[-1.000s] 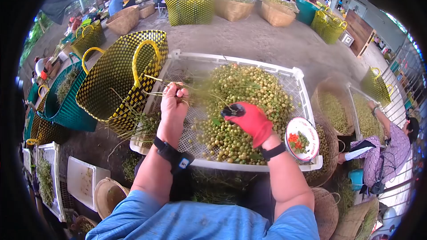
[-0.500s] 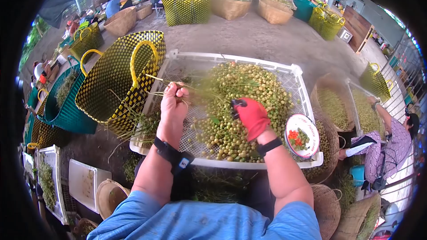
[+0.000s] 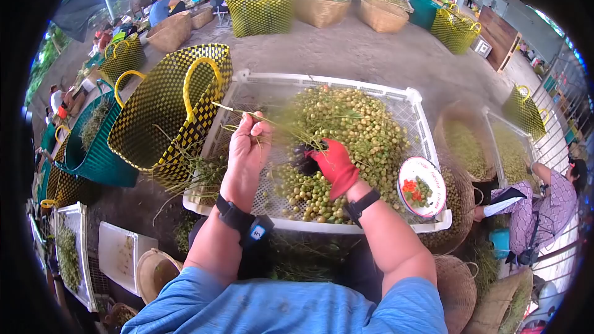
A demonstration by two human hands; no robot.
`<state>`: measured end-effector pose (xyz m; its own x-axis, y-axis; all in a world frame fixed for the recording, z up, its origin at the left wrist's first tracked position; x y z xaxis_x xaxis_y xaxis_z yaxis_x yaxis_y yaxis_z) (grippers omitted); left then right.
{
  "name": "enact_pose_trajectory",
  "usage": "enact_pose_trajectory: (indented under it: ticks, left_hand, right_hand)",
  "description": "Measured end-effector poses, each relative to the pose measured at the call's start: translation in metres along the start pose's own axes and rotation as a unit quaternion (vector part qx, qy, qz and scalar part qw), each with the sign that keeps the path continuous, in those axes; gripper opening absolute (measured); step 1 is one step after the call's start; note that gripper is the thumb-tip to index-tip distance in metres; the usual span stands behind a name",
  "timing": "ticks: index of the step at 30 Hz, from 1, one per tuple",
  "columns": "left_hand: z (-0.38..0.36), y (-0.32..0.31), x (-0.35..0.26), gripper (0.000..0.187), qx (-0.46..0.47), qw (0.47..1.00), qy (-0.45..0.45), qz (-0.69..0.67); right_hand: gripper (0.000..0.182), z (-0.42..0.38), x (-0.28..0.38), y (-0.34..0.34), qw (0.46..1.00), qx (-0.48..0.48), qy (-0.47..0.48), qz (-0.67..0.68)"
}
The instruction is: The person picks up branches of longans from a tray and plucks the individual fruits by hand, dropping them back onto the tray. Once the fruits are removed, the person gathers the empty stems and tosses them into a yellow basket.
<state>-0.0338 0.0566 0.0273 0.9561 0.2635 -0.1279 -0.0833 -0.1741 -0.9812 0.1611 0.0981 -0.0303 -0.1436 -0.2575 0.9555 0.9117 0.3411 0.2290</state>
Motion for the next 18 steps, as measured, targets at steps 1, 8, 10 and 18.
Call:
enact_pose_trajectory:
  ticks: [1, 8, 10, 18]
  left_hand:
    - [0.0, 0.0, -0.001, 0.011, -0.002, 1.0, 0.002, -0.004]
    - [0.004, 0.014, -0.002, 0.01, 0.028, 0.997, 0.0, 0.07]
    - [0.002, 0.014, 0.002, 0.01, 0.023, 0.998, -0.008, 0.05]
    - [-0.001, 0.013, 0.008, 0.014, 0.02, 0.999, 0.03, 0.012]
  right_hand:
    - [0.039, 0.0, -0.002, 0.003, 0.997, -0.025, 0.02, -0.069]
    - [0.057, -0.013, 0.035, 0.02, 0.985, 0.015, 0.023, -0.171]
    - [0.076, -0.016, 0.037, 0.018, 0.997, 0.048, 0.05, 0.023]
    - [0.03, -0.019, 0.017, 0.013, 0.991, -0.022, 0.017, 0.131]
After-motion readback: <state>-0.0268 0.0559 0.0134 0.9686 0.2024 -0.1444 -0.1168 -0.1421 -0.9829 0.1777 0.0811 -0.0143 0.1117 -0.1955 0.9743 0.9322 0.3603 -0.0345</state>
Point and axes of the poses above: each hand's wrist, its own z-axis towards the middle knuckle, its own y-axis out of the back of the hand, x = y × z, the point moved 3 cm from there along z, towards the middle knuckle, and after that the axes turned 4 degrees about z, right-handed, at the moved point
